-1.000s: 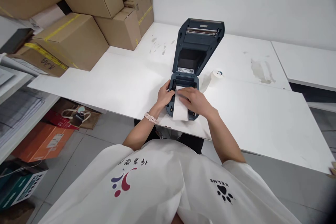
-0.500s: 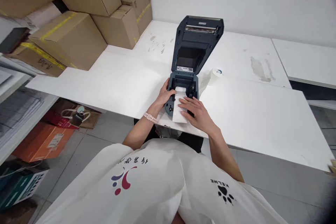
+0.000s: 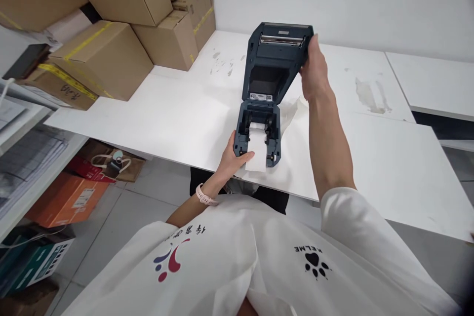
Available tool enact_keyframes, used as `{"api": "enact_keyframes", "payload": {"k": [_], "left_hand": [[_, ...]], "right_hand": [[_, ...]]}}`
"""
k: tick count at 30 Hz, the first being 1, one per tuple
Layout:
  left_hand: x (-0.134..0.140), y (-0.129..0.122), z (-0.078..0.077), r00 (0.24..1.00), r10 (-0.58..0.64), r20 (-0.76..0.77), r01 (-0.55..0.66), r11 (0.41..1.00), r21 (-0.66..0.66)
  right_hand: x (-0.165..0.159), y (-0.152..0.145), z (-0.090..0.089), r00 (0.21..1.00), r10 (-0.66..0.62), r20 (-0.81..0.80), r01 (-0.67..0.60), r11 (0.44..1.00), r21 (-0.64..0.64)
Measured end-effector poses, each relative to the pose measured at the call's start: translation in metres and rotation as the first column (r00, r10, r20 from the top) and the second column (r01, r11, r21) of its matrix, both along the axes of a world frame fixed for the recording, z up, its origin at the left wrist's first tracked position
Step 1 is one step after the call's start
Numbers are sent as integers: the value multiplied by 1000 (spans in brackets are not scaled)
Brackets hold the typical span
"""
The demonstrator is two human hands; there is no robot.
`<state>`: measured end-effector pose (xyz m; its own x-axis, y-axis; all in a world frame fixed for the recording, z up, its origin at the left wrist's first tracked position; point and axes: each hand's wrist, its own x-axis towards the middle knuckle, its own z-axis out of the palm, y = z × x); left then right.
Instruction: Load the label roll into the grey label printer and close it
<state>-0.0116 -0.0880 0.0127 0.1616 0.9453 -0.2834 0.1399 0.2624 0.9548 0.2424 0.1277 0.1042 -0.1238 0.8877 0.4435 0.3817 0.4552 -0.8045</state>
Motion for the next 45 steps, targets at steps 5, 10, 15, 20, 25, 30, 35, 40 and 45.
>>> {"api": "enact_keyframes", "payload": {"k": [5,10,15,20,25,30,35,40,45], "left_hand": [[-14,1,-4,990,-8,140,14,999,-41],[-24,9,-1,953,108,284,-80,991,-109],[-14,14,10,966,80,247,-58,994,-96],[-6,11,10,962,46,271,-30,998,-63],[-4,9,3,967,64,246,-67,998,4],[-5,16,-6,984,65,164,-80,993,83],[-13,0,-5,995,82,55,-89,988,125],[-12,-40,-11,935,342,-91,-331,936,121],[1,-41,-4,979,4,201,44,971,-237]], "right_hand": [[-24,-59,-11,959,-32,-282,12,997,-73],[-35,-169,-55,988,-40,-152,34,999,-39],[-54,-217,-84,942,-233,-241,180,958,-222],[-63,-232,-94,860,-371,-349,175,859,-481],[-61,-233,-99,838,-313,-448,-18,803,-595],[-64,-228,-100,819,-277,-503,-50,838,-543],[-65,-227,-108,830,-277,-483,-33,841,-540],[-63,-226,-117,848,-292,-443,0,835,-550],[-63,-225,-117,836,-321,-444,17,825,-565]]}}
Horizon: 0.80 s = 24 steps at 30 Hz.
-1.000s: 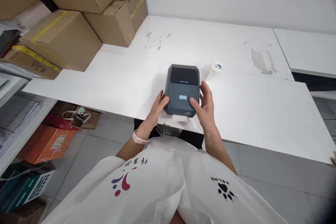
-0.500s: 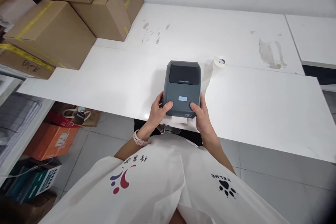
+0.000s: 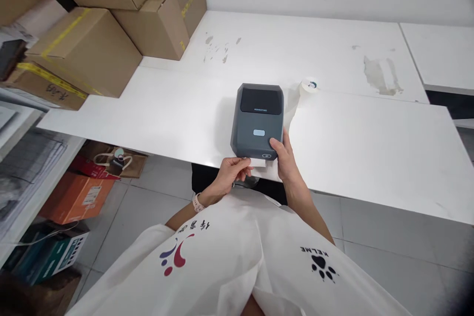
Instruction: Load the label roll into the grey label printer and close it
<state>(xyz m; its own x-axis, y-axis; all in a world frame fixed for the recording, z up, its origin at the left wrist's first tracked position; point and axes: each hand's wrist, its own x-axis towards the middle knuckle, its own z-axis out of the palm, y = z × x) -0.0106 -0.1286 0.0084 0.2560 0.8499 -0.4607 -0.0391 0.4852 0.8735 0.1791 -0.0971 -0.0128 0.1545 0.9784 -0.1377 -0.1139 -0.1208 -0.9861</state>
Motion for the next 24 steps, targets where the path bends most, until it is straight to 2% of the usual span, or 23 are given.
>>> {"api": "enact_keyframes", "payload": {"k": [3,7,10,13,14,15,17,19,21,24], "left_hand": [[4,6,4,998,-5,64,9,998,-62],[0,8,0,999,-30,-28,32,996,78],[-15,12,1,977,-169,-126,188,970,154],[-38,19,6,928,-297,-224,329,936,123],[-46,22,8,924,-278,-261,318,940,122],[-52,25,10,931,-209,-300,260,955,141],[-58,32,12,940,41,-338,49,966,252],[-55,36,13,927,245,-286,-121,913,390],[-44,38,13,941,255,-224,-130,880,456],[-26,35,11,969,134,-206,-26,889,457]], "right_hand": [[-1,0,2,999,-19,-44,18,1000,-7],[-3,5,10,997,-71,-22,70,997,-30],[-5,12,21,988,-83,128,82,996,20],[-8,20,29,975,-64,211,57,998,39],[-9,22,30,975,-69,209,64,997,35],[-9,23,30,976,-77,203,72,997,32],[-10,26,29,977,-79,198,73,997,40],[-9,27,27,977,-64,206,53,997,58],[-7,25,26,974,-56,221,43,997,67],[-3,16,27,967,-41,251,30,998,46]]}}
